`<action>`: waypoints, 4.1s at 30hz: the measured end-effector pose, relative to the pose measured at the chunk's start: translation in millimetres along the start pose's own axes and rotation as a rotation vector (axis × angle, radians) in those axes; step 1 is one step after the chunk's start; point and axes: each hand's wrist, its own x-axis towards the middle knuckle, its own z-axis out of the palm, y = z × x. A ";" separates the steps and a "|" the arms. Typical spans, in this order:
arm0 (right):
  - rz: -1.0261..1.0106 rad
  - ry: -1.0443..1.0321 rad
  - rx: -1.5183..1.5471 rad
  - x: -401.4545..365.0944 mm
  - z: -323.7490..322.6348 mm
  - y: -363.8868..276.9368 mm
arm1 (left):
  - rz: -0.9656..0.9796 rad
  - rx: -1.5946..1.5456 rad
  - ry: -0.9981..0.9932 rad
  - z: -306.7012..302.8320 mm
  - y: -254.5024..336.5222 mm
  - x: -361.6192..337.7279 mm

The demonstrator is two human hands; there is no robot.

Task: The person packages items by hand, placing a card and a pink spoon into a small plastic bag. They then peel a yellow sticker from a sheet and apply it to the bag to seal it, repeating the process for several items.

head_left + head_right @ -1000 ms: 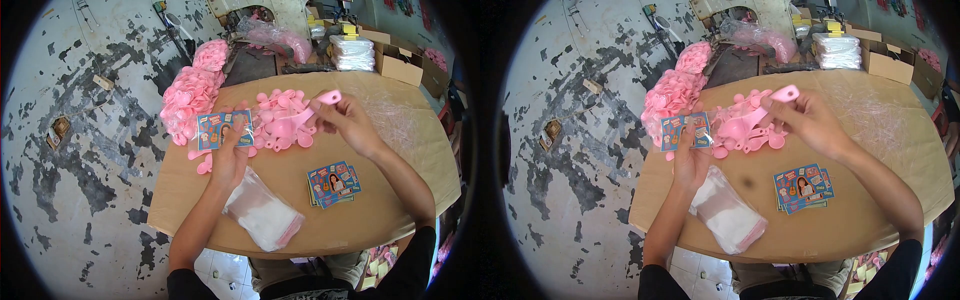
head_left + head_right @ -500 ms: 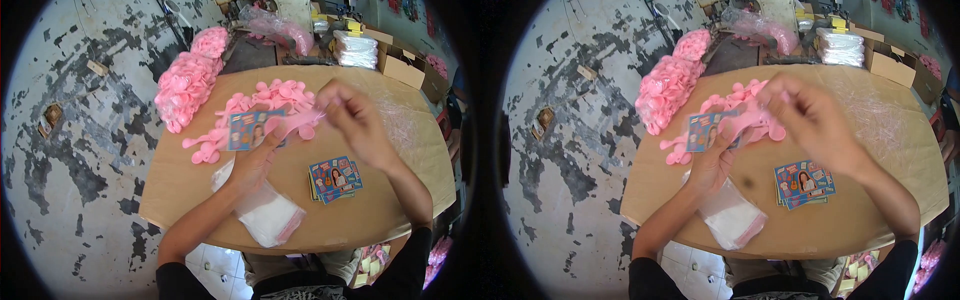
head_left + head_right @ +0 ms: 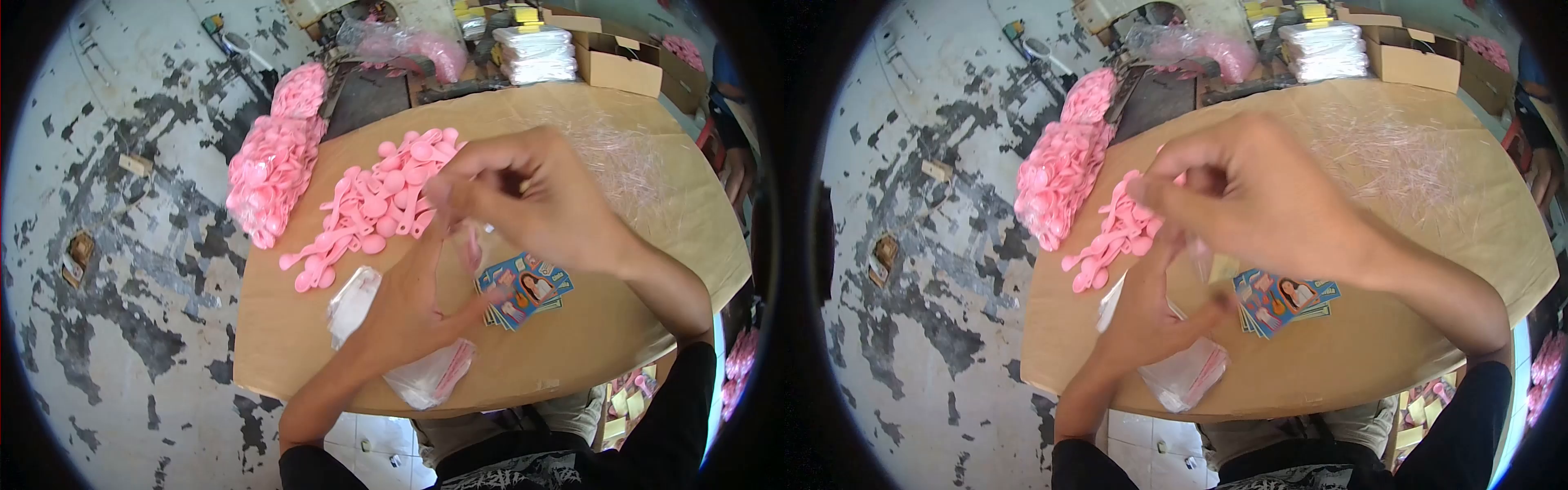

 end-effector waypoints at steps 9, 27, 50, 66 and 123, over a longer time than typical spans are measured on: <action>-0.488 0.337 -0.291 19.2 0.9 21.7 | -0.111 -0.519 0.115 -11.2 -24.0 -4.2; -0.754 0.210 -0.909 16.0 -4.5 30.3 | -0.162 -0.406 0.189 -20.5 -12.1 0.7; -0.414 0.194 -0.444 28.7 -64.9 20.8 | -0.195 -0.335 0.280 -27.5 -45.5 22.7; 0.093 0.071 -0.541 40.9 -95.9 62.8 | -0.516 -1.023 0.170 -19.1 -83.6 24.8; 0.384 -0.581 -0.760 -16.5 -69.3 -59.2 | -0.126 -0.606 0.208 -80.4 -109.5 23.5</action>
